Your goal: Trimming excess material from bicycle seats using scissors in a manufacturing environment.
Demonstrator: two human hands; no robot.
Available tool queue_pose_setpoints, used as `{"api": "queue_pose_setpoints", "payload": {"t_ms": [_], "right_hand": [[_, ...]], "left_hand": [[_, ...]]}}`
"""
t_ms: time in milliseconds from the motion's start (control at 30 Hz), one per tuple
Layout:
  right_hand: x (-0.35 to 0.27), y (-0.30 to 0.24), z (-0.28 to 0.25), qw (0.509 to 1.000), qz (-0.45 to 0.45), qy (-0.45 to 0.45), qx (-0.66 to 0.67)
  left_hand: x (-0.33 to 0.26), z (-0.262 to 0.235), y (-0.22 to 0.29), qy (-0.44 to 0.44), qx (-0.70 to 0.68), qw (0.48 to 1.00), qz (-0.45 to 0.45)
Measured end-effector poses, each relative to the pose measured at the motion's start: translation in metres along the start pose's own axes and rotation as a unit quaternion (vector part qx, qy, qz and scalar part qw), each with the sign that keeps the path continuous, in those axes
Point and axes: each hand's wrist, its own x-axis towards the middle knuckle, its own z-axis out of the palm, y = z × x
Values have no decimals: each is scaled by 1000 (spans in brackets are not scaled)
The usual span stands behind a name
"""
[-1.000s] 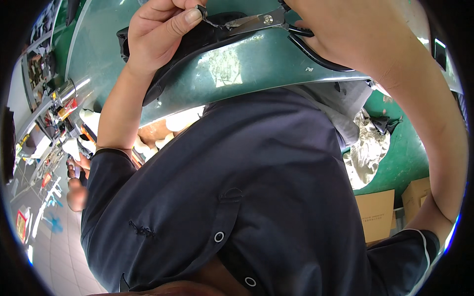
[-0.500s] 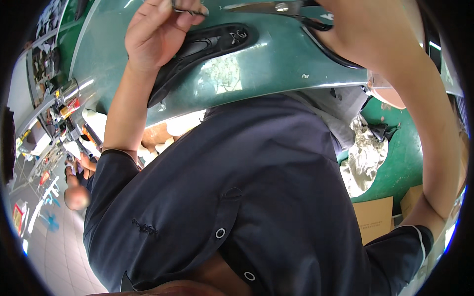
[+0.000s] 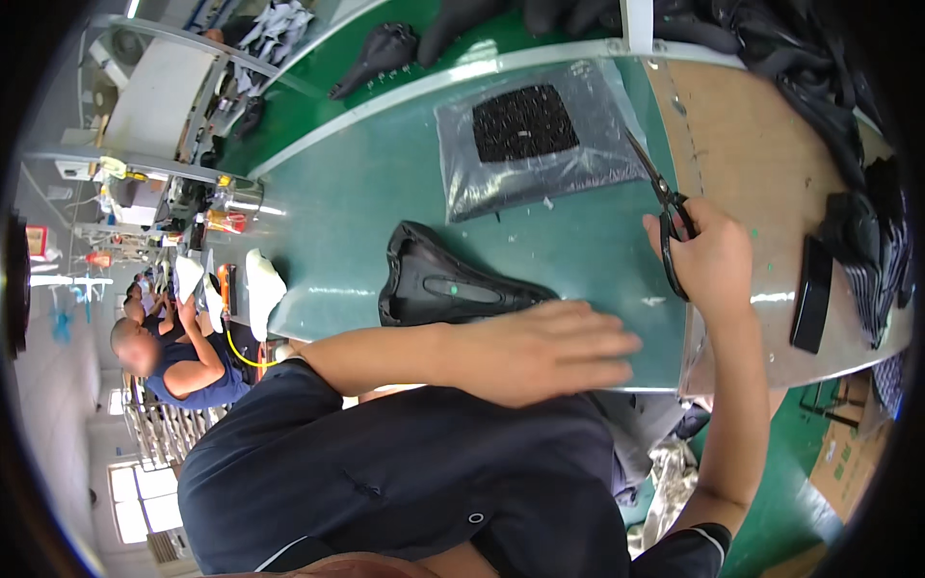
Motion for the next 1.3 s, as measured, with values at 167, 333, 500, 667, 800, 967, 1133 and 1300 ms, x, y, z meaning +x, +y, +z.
{"api": "queue_pose_setpoints", "payload": {"t_ms": [167, 333, 500, 667, 800, 967, 1133, 1300], "right_hand": [[24, 22, 15, 980, 101, 15, 170], [48, 62, 51, 902, 148, 117, 388], [46, 58, 54, 892, 152, 119, 408], [42, 68, 59, 896, 128, 127, 405], [39, 67, 57, 894, 114, 136, 410], [39, 59, 51, 897, 120, 121, 408], [41, 63, 57, 902, 136, 107, 395], [39, 60, 59, 904, 147, 127, 382]], "left_hand": [[-42, -25, -9, -115, 202, 941, -244], [-67, -31, -20, -139, 213, 927, -274], [-47, -105, -44, -163, 315, 880, -316], [23, -189, -126, 114, 671, 727, -90], [29, -235, -176, 210, 648, 698, -222], [-51, -243, -244, 134, 460, 738, -475], [-116, -230, -304, 90, 376, 728, -566], [-127, -208, -337, 146, 302, 748, -572]]}}
